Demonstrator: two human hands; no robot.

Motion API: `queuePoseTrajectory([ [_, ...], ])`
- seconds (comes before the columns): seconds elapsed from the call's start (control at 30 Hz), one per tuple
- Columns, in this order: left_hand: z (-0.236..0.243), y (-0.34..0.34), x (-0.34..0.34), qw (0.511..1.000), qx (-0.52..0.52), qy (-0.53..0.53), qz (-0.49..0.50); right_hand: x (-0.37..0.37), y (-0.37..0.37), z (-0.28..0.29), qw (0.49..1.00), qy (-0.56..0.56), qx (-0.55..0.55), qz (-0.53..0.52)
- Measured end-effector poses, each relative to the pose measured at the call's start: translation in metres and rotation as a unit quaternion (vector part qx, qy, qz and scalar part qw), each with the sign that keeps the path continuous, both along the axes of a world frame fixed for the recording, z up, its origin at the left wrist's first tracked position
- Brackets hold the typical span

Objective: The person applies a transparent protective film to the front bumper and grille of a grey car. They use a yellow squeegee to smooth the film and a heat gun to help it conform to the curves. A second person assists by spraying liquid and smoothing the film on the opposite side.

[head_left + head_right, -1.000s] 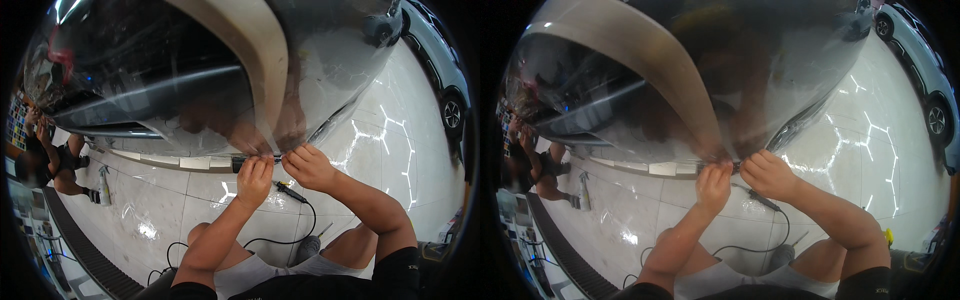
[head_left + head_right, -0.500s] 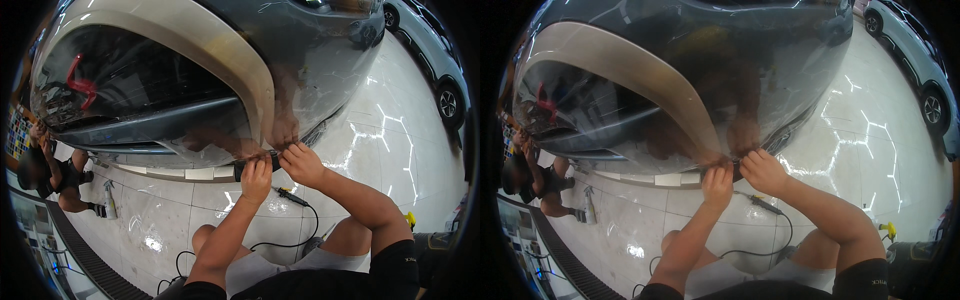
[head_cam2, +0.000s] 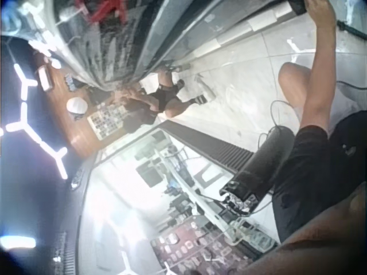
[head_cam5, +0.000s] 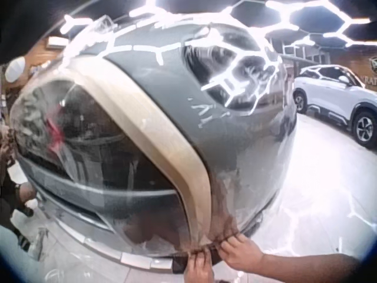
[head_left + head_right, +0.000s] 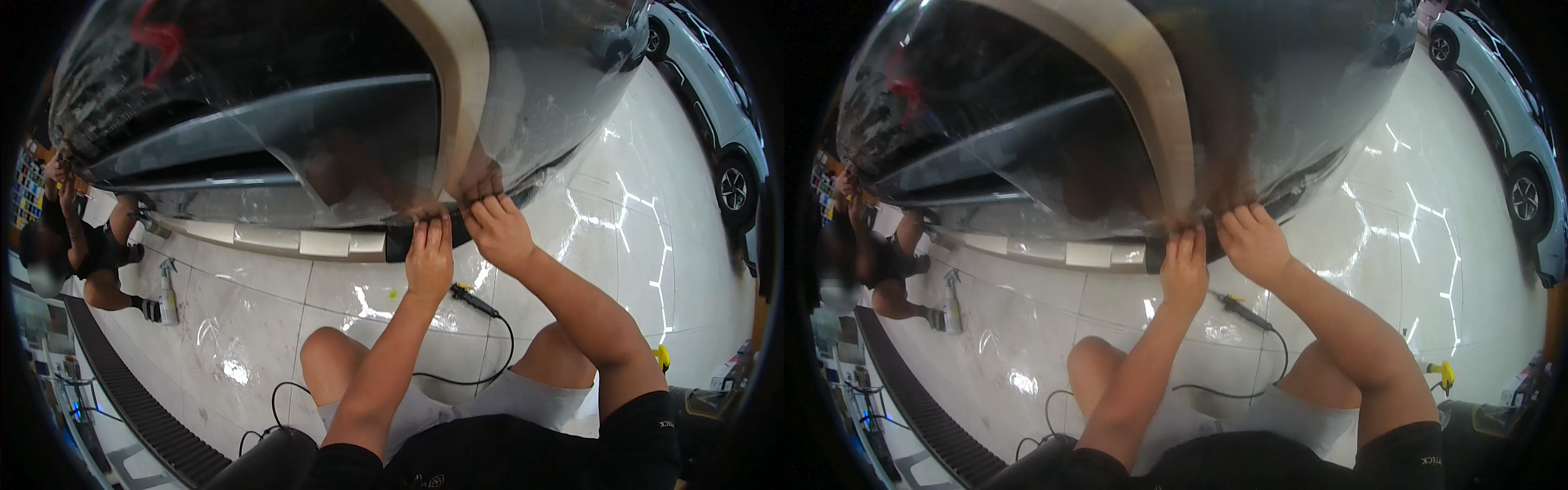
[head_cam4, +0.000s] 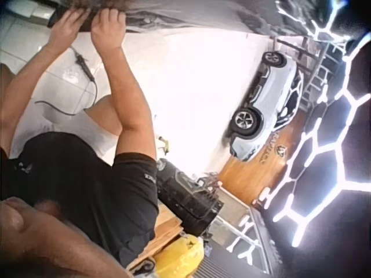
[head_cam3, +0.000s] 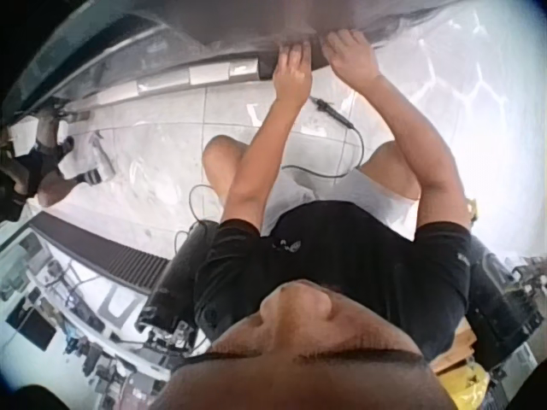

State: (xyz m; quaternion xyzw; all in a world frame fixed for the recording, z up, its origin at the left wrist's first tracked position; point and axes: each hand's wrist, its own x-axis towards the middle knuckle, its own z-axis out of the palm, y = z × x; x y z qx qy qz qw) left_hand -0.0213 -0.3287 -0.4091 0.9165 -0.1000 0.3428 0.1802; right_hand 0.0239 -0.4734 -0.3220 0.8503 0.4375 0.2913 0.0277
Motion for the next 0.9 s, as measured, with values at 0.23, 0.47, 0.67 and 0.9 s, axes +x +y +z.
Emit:
queuePoseTrajectory([
  [0.23, 0.0, -0.015, -0.001, 0.999, 0.004, 0.033, 0.041, 0.001, 0.001, -0.01, 0.999, -0.037, 0.037, 0.0],
  [0.47, 0.003, -0.027, 0.006, 0.998, -0.001, 0.042, 0.042, 0.002, -0.008, -0.015, 0.997, -0.018, 0.068, -0.008],
  [0.67, 0.016, -0.024, 0.0, 0.996, 0.028, 0.045, 0.075, 0.002, 0.0, -0.016, 0.997, -0.011, 0.08, 0.006],
  [0.9, 0.012, -0.036, 0.004, 0.99, 0.055, 0.104, 0.081, 0.002, -0.015, -0.018, 0.998, 0.017, 0.043, -0.038],
])
